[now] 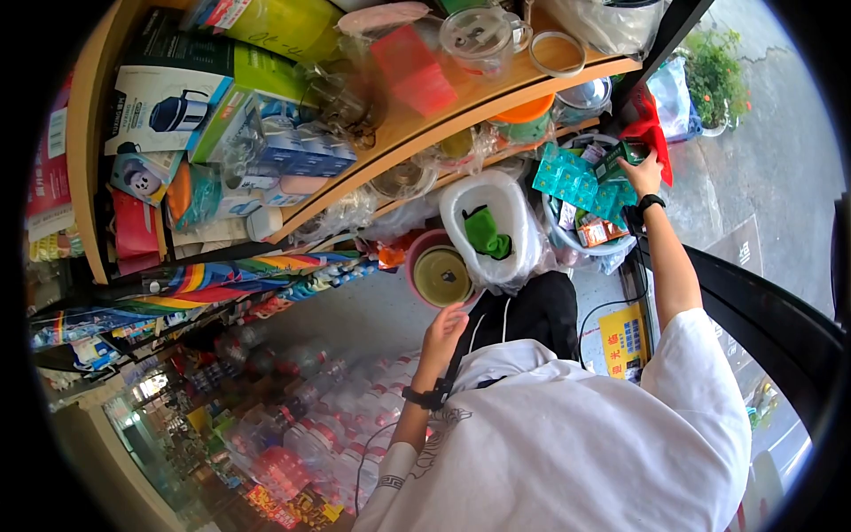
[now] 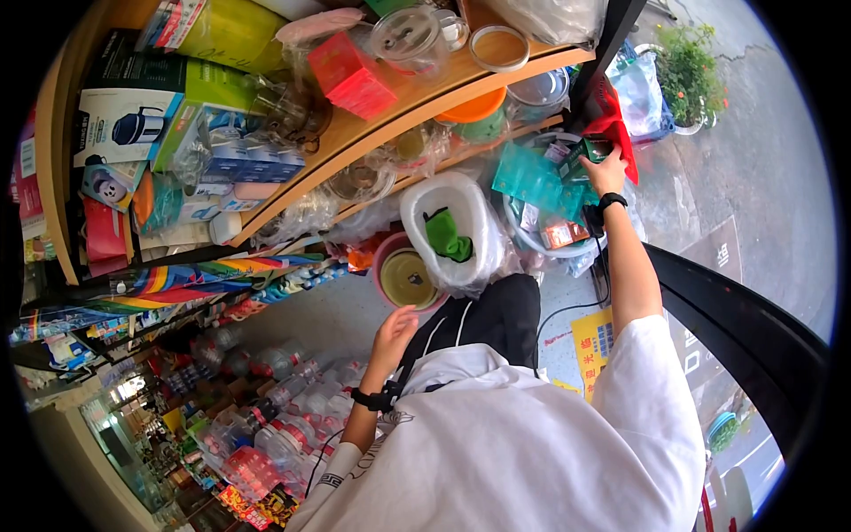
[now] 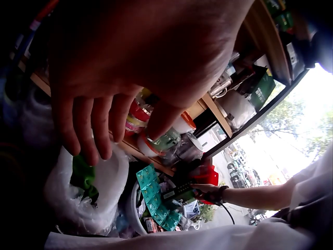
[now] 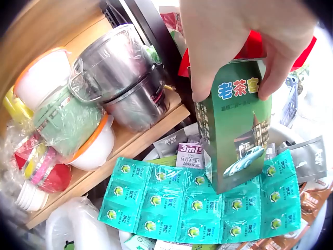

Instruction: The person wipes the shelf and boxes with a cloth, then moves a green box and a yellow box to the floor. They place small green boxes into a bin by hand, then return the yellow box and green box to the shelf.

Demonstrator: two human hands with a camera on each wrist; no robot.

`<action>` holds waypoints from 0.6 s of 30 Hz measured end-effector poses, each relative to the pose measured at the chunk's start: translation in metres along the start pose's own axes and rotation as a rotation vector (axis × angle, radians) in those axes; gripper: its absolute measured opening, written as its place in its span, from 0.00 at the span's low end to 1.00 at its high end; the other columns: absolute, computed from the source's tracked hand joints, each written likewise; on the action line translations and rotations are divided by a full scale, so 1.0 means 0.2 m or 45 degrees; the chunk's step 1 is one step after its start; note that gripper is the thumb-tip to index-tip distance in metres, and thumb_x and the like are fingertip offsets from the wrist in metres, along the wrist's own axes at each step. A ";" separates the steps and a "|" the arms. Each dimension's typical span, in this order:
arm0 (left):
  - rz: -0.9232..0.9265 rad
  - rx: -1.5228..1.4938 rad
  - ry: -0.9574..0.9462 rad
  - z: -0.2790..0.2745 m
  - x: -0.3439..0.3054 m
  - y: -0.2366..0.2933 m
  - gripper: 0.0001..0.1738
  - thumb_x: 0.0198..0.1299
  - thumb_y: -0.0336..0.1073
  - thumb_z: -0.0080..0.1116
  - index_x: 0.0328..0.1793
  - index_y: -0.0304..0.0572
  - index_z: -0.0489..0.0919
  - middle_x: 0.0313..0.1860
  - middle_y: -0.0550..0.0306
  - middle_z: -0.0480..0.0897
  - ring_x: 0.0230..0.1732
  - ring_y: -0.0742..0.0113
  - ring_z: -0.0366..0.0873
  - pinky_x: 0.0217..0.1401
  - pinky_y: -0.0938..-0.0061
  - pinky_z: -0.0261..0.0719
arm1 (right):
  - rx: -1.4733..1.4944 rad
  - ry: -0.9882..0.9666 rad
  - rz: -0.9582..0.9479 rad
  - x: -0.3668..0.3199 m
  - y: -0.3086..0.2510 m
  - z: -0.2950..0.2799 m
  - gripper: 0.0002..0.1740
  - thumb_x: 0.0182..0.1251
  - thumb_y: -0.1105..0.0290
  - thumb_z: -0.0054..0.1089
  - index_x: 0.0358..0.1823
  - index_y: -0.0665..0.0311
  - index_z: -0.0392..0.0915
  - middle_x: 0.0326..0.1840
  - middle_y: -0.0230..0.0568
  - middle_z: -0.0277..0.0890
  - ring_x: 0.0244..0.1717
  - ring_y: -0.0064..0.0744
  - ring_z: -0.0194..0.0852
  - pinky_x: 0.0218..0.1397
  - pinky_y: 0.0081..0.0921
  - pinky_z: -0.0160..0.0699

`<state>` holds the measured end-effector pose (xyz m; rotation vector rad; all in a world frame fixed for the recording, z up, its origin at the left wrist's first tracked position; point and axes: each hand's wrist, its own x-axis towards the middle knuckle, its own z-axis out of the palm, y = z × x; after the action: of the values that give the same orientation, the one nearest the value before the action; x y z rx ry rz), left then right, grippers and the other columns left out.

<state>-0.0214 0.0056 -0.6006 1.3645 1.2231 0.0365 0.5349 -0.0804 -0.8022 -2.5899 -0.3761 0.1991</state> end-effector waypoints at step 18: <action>0.025 -0.035 0.008 -0.06 0.07 -0.05 0.24 0.75 0.40 0.63 0.72 0.40 0.77 0.57 0.51 0.86 0.58 0.65 0.84 0.63 0.71 0.80 | 0.230 0.245 -0.393 -0.20 0.02 -0.09 0.24 0.72 0.68 0.63 0.68 0.64 0.75 0.67 0.52 0.72 0.62 0.53 0.77 0.62 0.38 0.81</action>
<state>-0.0300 0.0198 -0.6141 1.3532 1.2106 0.0710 0.5021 -0.1037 -0.7868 -2.3123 -0.6464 -0.1190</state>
